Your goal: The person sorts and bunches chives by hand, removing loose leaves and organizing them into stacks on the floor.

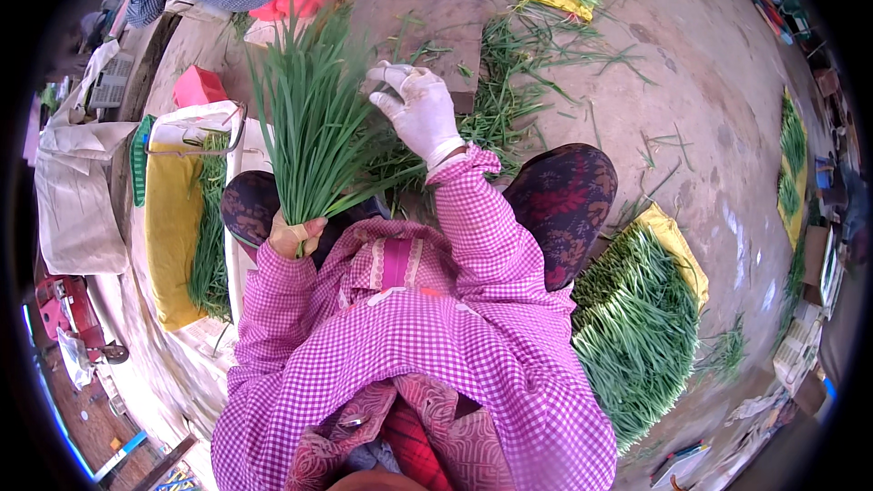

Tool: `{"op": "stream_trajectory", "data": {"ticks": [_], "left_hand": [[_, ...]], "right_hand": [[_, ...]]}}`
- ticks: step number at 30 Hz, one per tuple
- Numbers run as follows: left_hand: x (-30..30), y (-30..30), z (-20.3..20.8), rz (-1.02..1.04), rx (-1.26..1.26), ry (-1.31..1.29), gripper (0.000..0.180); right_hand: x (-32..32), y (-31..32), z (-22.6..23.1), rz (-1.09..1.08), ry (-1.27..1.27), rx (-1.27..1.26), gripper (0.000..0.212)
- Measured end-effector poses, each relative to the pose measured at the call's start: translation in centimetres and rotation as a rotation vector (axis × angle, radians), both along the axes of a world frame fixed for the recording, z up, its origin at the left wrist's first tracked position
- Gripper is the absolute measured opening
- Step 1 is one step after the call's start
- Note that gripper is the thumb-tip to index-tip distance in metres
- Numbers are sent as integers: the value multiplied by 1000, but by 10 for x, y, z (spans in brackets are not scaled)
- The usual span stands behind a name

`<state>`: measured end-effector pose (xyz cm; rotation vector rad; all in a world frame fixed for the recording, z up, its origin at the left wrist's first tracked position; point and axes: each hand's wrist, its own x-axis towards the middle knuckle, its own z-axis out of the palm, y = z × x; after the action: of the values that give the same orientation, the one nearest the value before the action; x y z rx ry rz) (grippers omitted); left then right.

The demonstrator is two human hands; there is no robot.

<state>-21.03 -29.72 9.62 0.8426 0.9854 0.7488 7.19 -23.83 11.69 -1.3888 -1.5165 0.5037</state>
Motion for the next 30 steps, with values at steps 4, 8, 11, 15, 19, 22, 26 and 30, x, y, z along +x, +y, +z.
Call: {"op": "stream_trajectory", "data": {"ticks": [4, 8, 11, 15, 19, 22, 26, 30], "left_hand": [[4, -2, 17, -28, -65, 63, 51], [3, -1, 12, -51, -55, -4, 46], [11, 3, 16, -30, -68, -1, 46], [17, 0, 12, 24, 3, -22, 44], [12, 0, 17, 10, -27, -12, 43], [12, 1, 14, 49, -65, -10, 53], [8, -1, 11, 22, -61, 24, 50], [8, -1, 16, -25, -86, 17, 50]], "right_hand": [[-12, 3, -17, 61, -262, 7, 17], [-19, 3, -26, -111, -165, 98, 18], [-20, 3, -32, -155, 8, 3, 15], [-7, 4, -23, -294, 307, -133, 11], [27, 11, -32, -270, 660, 87, 12], [14, 4, -13, -81, 813, -29, 13], [-5, 4, -13, 7, 136, 28, 26], [-17, 5, -29, -54, 147, 102, 18]]}}
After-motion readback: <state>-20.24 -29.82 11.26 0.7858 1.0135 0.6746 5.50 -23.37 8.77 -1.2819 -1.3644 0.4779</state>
